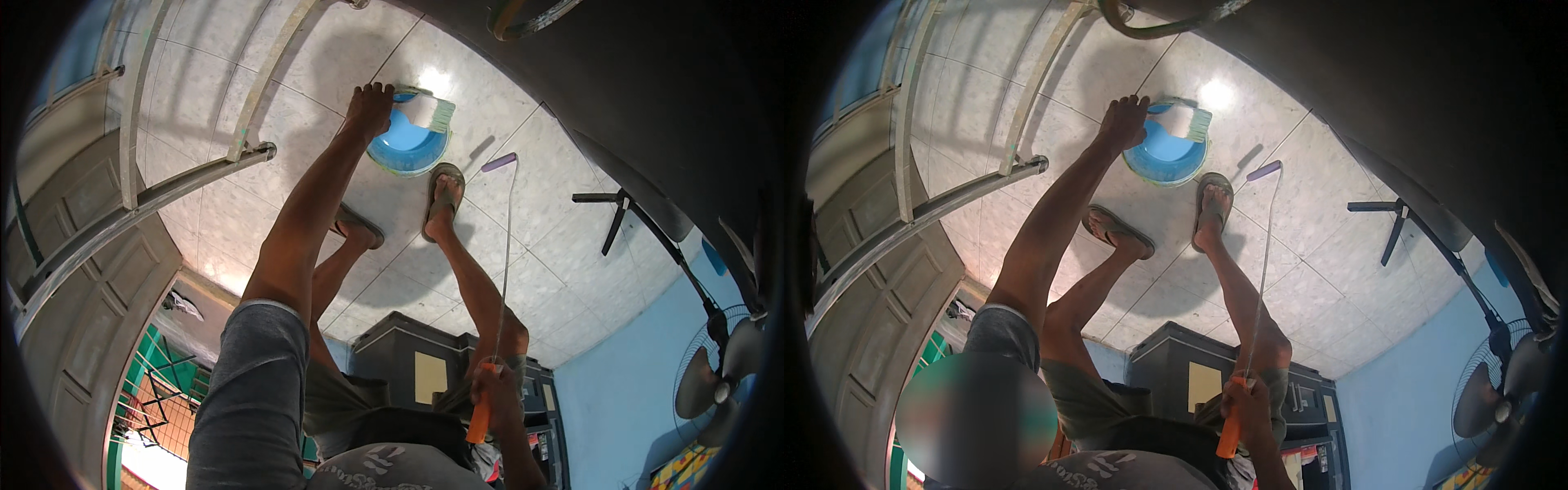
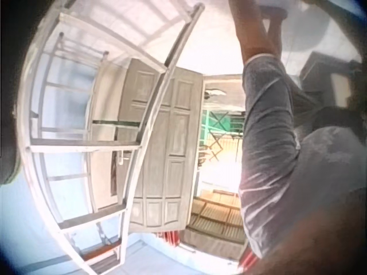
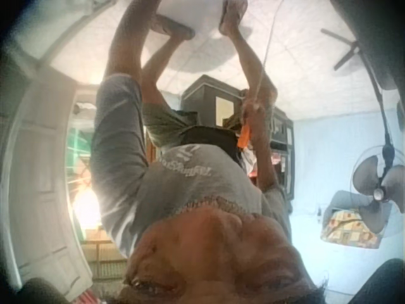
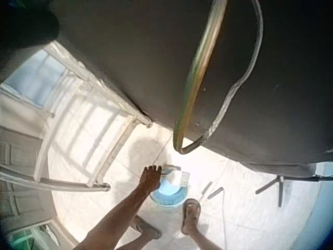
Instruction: The person moves a ladder into position, picks up a paint roller and bucket, then paints a wall with light blue paint. They repeatedly dip the roller into the bucket and apply paint in vertical strokes.
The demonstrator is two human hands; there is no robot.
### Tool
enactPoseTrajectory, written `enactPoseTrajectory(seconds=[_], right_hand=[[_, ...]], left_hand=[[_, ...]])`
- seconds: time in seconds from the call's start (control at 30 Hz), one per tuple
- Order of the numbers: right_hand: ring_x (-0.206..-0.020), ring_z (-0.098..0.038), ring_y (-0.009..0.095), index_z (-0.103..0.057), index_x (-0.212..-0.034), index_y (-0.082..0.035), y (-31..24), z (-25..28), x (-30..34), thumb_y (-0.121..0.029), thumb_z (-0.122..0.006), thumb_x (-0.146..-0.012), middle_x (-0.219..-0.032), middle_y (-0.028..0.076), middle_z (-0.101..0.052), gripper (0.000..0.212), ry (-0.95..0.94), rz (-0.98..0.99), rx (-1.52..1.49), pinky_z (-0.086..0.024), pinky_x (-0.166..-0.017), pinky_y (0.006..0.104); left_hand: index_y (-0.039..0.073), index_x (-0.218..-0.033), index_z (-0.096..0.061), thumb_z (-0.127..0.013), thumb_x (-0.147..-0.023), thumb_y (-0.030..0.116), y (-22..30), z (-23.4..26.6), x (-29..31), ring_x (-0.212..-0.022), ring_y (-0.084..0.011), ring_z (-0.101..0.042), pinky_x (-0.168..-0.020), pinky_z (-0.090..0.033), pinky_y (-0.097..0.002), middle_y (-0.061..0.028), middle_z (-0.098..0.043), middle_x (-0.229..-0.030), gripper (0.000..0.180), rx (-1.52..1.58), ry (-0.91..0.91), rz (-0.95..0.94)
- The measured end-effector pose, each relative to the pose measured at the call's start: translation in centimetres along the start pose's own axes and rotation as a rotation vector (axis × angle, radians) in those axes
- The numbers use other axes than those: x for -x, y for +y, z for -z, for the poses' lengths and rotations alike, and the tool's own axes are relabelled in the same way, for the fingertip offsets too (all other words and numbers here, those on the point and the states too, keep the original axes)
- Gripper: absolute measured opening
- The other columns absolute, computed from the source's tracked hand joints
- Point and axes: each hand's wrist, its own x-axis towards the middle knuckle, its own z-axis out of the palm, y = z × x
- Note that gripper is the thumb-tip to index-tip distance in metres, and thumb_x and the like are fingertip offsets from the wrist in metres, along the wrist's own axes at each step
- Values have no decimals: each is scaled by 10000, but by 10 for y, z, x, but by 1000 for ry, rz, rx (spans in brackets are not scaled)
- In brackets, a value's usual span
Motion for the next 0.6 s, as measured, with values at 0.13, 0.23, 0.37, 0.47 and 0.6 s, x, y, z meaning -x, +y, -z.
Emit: enactPoseTrajectory(seconds=[0.13,0.23,0.37,0.47,0.6], right_hand=[[-435,-479,114,-486,-845,-74,4,2,-5,-51,-539,-785,-621,31,-499,84,2,-4,49,-394,-399,230],[-438,-481,111,-485,-843,-72,7,6,-8,-43,-531,-782,-623,31,-500,82,-9,4,57,-394,-391,228],[-451,-479,113,-481,-875,-55,7,14,-9,-36,-538,-781,-628,35,-496,112,39,-16,130,-399,-396,233],[-455,-481,114,-484,-891,-42,9,23,-9,-38,-544,-783,-630,39,-496,123,57,8,125,-400,-396,236],[-450,-482,115,-488,-897,-38,13,33,-10,-45,-539,-787,-631,42,-500,121,68,64,110,-401,-392,236]], left_hand=[[36,-1009,-521,-610,-715,142,-1,-13,-14,-833,-286,-610,-719,-485,-387,-141,-611,-877,325,53,-116,43],[28,-953,-553,-584,-736,137,-13,-13,-25,-817,-292,-618,-724,-493,-393,-148,-624,-837,245,90,-212,14],[4,-978,-541,-576,-747,155,-25,-21,-26,-829,-314,-611,-748,-492,-404,-172,-619,-846,279,120,-271,-41],[-5,-989,-534,-574,-750,163,-29,-21,-14,-830,-325,-605,-744,-490,-412,-180,-612,-841,295,223,-195,-27],[2,-941,-533,-556,-755,180,-40,-44,30,-832,-345,-589,-742,-479,-427,-181,-590,-820,259,461,284,-56]])
